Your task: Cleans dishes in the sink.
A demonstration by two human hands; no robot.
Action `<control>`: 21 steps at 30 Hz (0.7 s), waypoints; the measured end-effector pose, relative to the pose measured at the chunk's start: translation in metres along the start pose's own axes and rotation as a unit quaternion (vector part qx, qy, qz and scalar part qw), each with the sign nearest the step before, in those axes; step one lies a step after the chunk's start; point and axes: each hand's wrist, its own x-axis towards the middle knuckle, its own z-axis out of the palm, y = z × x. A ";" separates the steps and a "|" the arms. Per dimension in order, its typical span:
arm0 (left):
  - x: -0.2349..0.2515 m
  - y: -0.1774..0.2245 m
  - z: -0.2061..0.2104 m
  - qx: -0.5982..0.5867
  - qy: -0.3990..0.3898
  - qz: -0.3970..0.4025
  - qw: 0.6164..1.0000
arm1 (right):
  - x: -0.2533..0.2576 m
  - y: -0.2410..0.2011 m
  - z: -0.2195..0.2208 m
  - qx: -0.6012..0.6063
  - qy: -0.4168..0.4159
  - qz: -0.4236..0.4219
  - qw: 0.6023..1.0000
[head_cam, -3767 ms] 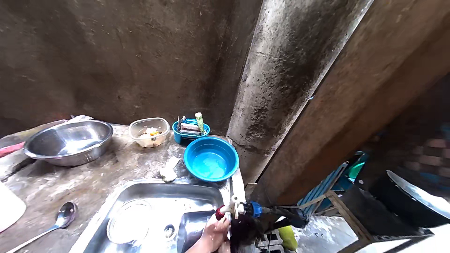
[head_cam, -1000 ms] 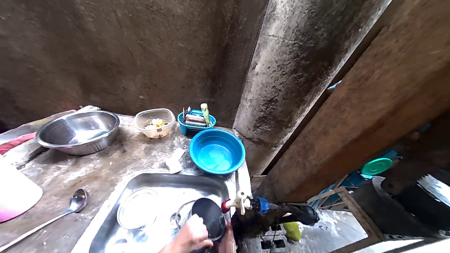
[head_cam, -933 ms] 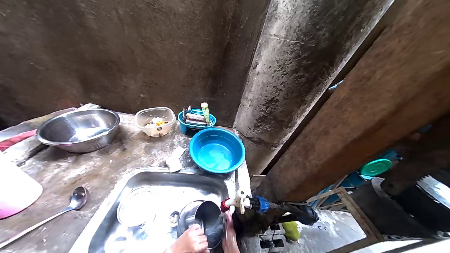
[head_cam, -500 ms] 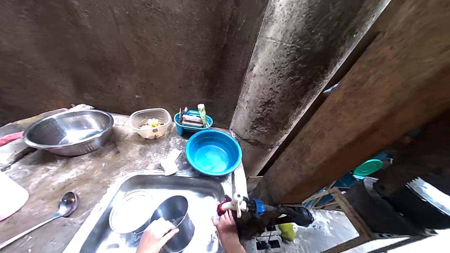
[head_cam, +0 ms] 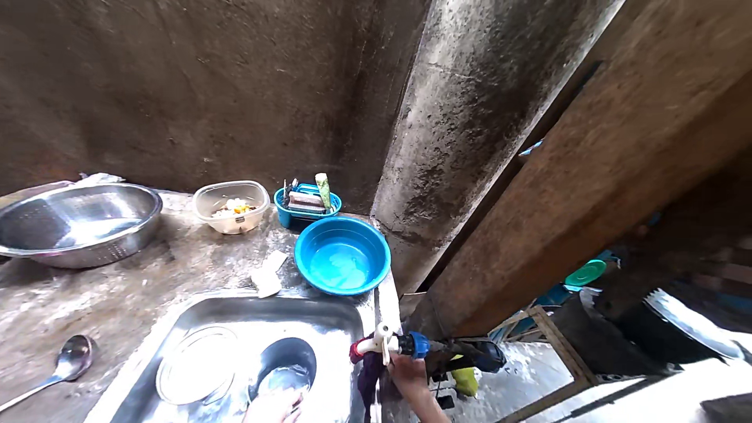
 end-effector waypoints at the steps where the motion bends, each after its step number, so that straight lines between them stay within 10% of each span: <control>1: 0.000 0.001 -0.003 0.004 -0.005 -0.002 1.000 | 0.005 -0.003 0.003 0.052 0.094 -0.006 0.994; 9: 0.007 -0.010 0.001 0.028 -0.024 -0.011 0.999 | 0.095 -0.024 -0.041 0.105 0.565 -0.089 0.813; 12: 0.006 -0.011 0.004 0.024 -0.013 -0.017 0.999 | 0.096 -0.027 -0.040 0.068 0.504 -0.069 0.858; 16: 0.015 0.013 -0.013 0.011 -0.122 -0.080 0.989 | 0.121 -0.026 -0.025 0.040 0.184 0.005 0.982; 21: 0.032 0.036 -0.015 0.014 -0.154 0.025 0.988 | 0.092 -0.044 -0.013 0.077 0.108 -0.067 0.989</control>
